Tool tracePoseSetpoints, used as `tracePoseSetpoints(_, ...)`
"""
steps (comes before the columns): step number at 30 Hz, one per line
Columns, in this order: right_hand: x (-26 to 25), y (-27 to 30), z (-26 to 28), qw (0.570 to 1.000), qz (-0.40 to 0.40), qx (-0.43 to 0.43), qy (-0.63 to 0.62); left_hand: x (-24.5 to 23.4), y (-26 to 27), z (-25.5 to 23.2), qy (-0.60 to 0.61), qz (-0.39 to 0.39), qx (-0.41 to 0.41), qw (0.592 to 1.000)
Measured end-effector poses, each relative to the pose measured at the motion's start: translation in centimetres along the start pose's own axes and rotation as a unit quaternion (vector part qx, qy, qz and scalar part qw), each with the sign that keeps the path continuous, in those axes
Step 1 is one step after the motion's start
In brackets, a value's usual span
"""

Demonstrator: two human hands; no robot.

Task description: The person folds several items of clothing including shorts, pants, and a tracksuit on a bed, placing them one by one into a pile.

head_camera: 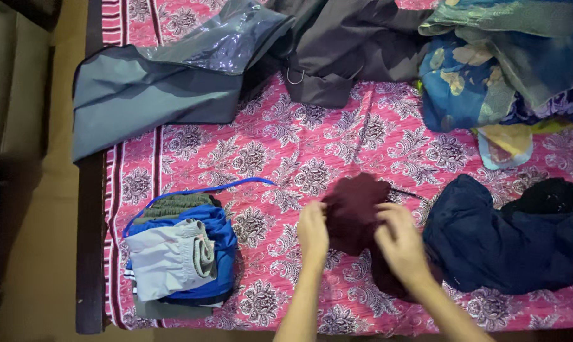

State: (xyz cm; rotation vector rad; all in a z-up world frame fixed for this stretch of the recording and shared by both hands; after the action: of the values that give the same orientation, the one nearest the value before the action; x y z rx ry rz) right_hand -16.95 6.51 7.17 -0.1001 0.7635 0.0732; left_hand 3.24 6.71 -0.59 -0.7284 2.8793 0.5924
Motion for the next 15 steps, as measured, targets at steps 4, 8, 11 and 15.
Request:
tracePoseSetpoints(4, 2.2, -0.2, 9.0, 0.983, 0.139, -0.108, -0.050, -4.1, -2.4, 2.6, 0.037, -0.146, -0.156, 0.976)
tracePoseSetpoints(8, 4.3, 1.0, 10.5, 0.969, 0.208, -0.129, -0.036, -8.2, -1.4, 2.9, -0.077, -0.247, -0.051, 0.965)
tracePoseSetpoints(11, 5.0, 0.5, 8.4, 0.984, 0.150, -0.097, 0.025, -9.3, -0.6, 2.7, -0.122, -0.162, -0.075, 0.976)
tracePoseSetpoints(15, 4.8, -0.7, 3.7, 0.982, 0.000, -0.017, 0.191, -8.9, -0.6, 3.4, -0.124, -0.090, 0.025, 0.988)
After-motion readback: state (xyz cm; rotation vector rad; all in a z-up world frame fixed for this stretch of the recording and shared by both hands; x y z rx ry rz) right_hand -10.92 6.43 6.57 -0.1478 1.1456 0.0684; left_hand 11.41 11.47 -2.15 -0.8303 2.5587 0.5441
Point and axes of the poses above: each hand's wrist, its own y-axis away from the middle knuckle, its own x-axis out of the palm, z = x × y, the point moved 2 cm from there along -y, towards the middle knuckle, and after that the axes turned 12 degrees about y, right-handed, at the moved point
